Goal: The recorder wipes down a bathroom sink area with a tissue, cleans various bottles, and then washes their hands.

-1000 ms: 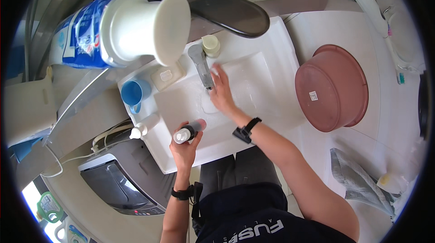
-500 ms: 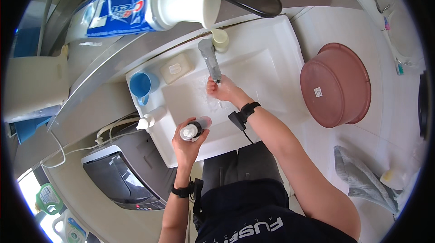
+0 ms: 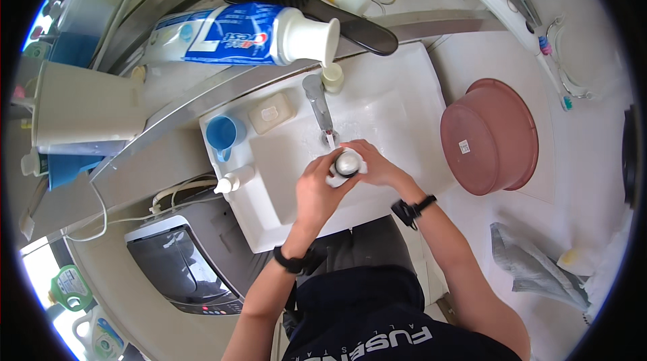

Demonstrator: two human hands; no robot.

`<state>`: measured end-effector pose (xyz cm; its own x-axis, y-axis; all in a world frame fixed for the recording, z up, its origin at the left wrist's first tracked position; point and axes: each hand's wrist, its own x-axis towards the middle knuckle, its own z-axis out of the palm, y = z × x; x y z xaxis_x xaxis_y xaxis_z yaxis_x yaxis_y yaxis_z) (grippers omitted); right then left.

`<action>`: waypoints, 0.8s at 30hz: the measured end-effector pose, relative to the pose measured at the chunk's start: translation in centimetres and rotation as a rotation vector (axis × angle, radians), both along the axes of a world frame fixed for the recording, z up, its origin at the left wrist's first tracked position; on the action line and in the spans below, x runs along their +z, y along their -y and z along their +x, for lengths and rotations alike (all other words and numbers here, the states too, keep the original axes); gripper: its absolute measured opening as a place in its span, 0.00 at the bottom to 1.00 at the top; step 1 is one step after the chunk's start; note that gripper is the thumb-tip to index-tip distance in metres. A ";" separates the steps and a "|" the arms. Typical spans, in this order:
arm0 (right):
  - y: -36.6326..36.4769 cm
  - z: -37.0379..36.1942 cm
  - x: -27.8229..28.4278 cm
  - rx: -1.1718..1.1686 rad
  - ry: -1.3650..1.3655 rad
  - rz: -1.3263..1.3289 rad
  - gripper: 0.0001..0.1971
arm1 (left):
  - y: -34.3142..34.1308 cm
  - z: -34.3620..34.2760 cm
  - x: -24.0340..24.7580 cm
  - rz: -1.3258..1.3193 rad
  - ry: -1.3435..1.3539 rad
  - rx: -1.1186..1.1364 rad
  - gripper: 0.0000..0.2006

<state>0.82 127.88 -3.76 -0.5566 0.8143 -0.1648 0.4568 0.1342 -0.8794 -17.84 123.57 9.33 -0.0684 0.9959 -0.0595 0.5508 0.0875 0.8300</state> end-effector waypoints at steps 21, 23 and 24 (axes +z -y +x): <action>-18.1 7.6 -0.2 -1.009 0.179 0.297 0.21 | -3.8 0.2 -2.9 0.189 -0.426 -0.023 0.36; -18.1 6.9 -0.5 -0.980 0.240 0.312 0.20 | -1.6 -0.7 -2.8 0.185 -0.324 -0.023 0.33; -18.2 7.1 -1.0 -0.968 0.234 0.342 0.19 | -0.3 -1.2 -2.8 0.241 -0.267 0.044 0.28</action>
<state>7.96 146.08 -4.78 0.3720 0.9179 0.1378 0.6552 -0.1545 -0.7395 -19.07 123.86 6.49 -0.0931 0.9749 0.2022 0.7512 -0.0645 0.6569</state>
